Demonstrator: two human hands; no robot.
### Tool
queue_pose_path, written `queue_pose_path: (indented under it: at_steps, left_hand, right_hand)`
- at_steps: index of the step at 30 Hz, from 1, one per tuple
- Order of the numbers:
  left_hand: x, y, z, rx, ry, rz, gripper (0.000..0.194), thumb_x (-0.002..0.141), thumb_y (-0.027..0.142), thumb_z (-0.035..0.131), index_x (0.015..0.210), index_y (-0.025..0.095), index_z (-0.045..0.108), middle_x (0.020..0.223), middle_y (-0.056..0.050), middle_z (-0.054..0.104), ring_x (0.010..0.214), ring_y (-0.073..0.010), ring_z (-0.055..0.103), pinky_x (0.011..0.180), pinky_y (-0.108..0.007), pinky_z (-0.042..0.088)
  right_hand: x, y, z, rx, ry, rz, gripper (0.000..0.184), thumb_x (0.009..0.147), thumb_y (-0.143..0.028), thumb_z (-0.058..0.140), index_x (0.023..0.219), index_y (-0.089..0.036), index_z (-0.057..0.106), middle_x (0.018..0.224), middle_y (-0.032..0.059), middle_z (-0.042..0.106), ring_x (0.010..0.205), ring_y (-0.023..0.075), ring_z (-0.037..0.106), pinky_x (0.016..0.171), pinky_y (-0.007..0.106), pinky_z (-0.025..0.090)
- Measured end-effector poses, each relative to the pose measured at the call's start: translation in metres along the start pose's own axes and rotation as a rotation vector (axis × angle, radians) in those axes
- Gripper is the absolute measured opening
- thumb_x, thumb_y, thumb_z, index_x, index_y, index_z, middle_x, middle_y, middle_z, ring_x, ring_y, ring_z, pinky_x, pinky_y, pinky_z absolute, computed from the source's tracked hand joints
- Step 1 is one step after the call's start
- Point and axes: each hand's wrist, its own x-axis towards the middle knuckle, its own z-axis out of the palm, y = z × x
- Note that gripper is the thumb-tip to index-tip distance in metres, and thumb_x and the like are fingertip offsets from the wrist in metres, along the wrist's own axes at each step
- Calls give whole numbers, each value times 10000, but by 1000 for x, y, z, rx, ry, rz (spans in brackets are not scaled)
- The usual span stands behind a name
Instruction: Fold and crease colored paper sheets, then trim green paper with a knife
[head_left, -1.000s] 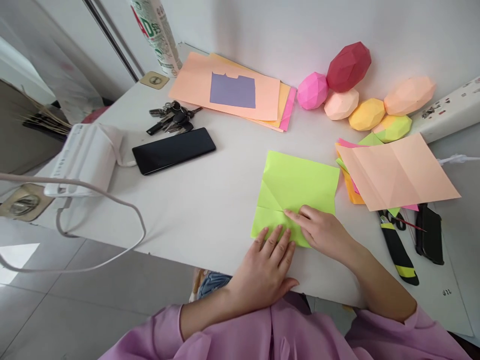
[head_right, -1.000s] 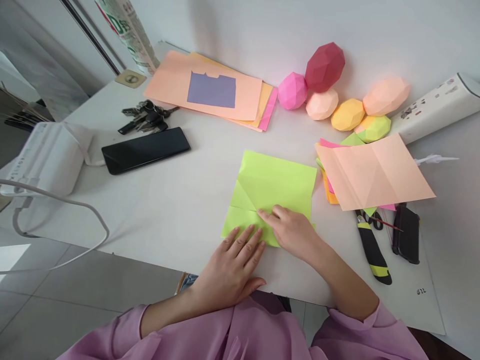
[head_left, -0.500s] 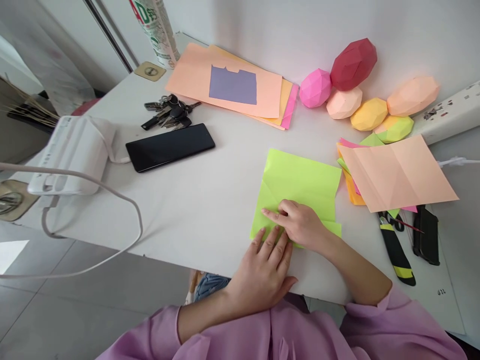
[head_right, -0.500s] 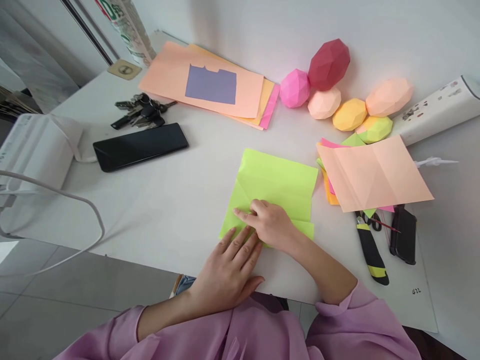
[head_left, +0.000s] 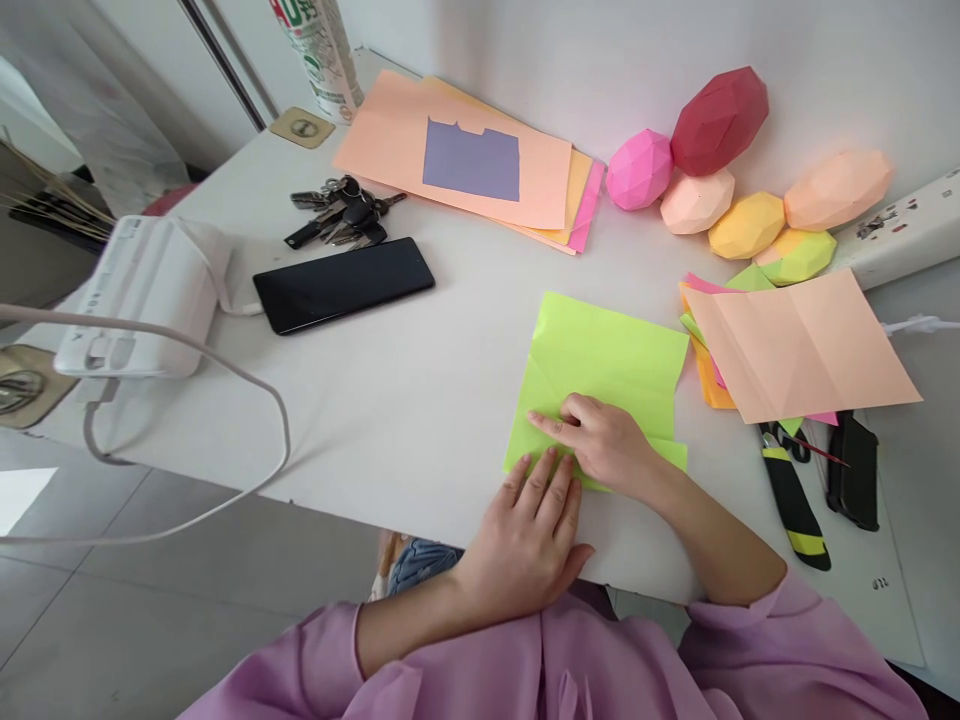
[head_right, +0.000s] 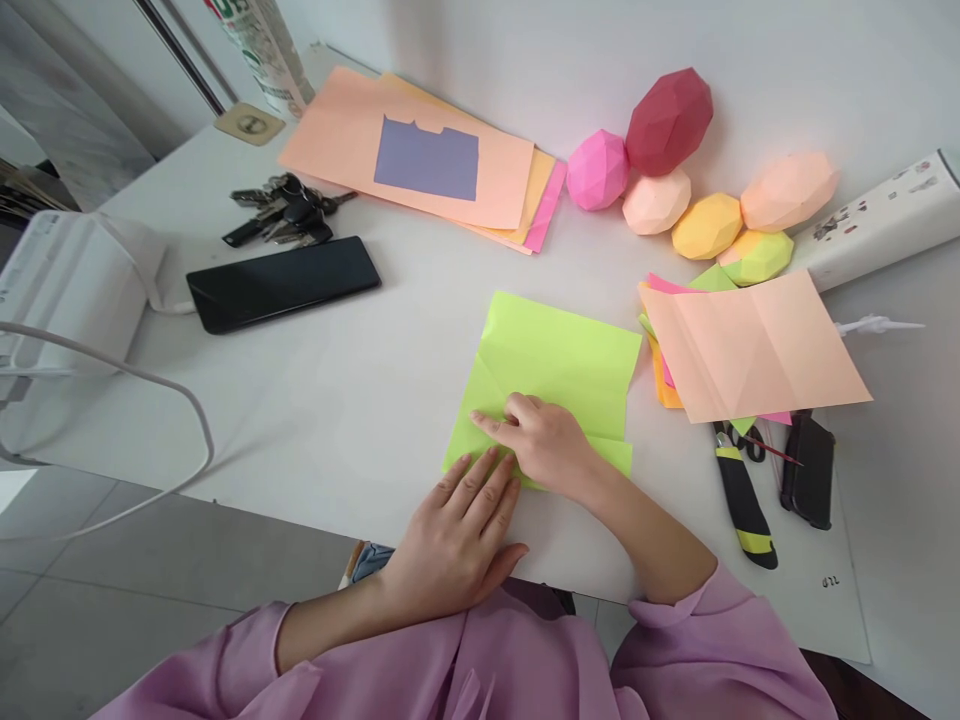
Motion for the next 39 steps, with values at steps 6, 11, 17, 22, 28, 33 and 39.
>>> queue_pose_path:
  at_steps: [6,11,17,22,28,33,39]
  left_hand:
    - [-3,2,2,29,43,6,532,911,440,452,1220,24,571,1316,-226,561,1275,-377,471,1045,-501,382]
    - [-4,3,0,62,100,-47,500,899,411,457,1173,18,600,1241,-211,618,1220,-373,523,982,-462,448]
    - [-5,7,0,108,62,-110,562,910,442,408,1169,-23,589,1114,-214,648,1092,-354,592,968,-445,443]
    - [-6,9,3,125,60,-132,568,932,458,353,1195,9,580,1138,-185,629,1089,-314,562,1018,-437,392]
    - [-6,10,0,141,32,-137,578,926,458,354,1195,7,596,1148,-179,622,1071,-319,537,977,-476,400]
    - [-4,11,-5,192,-46,-136,565,937,474,347,1212,52,603,1172,-153,624,1087,-294,538,977,-467,404]
    - [-5,16,-6,274,-73,-156,657,948,554,296,1237,41,587,1194,-176,634,1110,-298,558,995,-444,401]
  right_hand:
    - [1,0,0,-5,11,-4,477,900,-102,337,1276,-255,587,812,42,536,654,147,420,534,248,311]
    - [1,1,0,-36,34,-35,518,875,-51,335,1277,-260,585,817,40,526,649,142,420,527,243,304]
    - [-1,3,3,-33,59,-57,529,869,-46,353,1294,-280,564,834,31,508,647,139,413,525,241,294]
    - [-1,3,3,-27,72,-58,530,864,-45,352,1294,-268,567,836,34,512,651,143,412,536,248,291]
    - [0,3,2,-7,49,-35,508,881,-64,350,1290,-270,570,846,38,527,669,150,424,549,251,302]
    - [-1,4,4,-20,111,-86,491,894,-61,345,1281,-257,575,829,35,506,657,141,421,536,242,290]
    - [-1,4,6,-56,164,-118,505,870,-29,360,1267,-244,586,805,23,486,637,127,415,521,226,289]
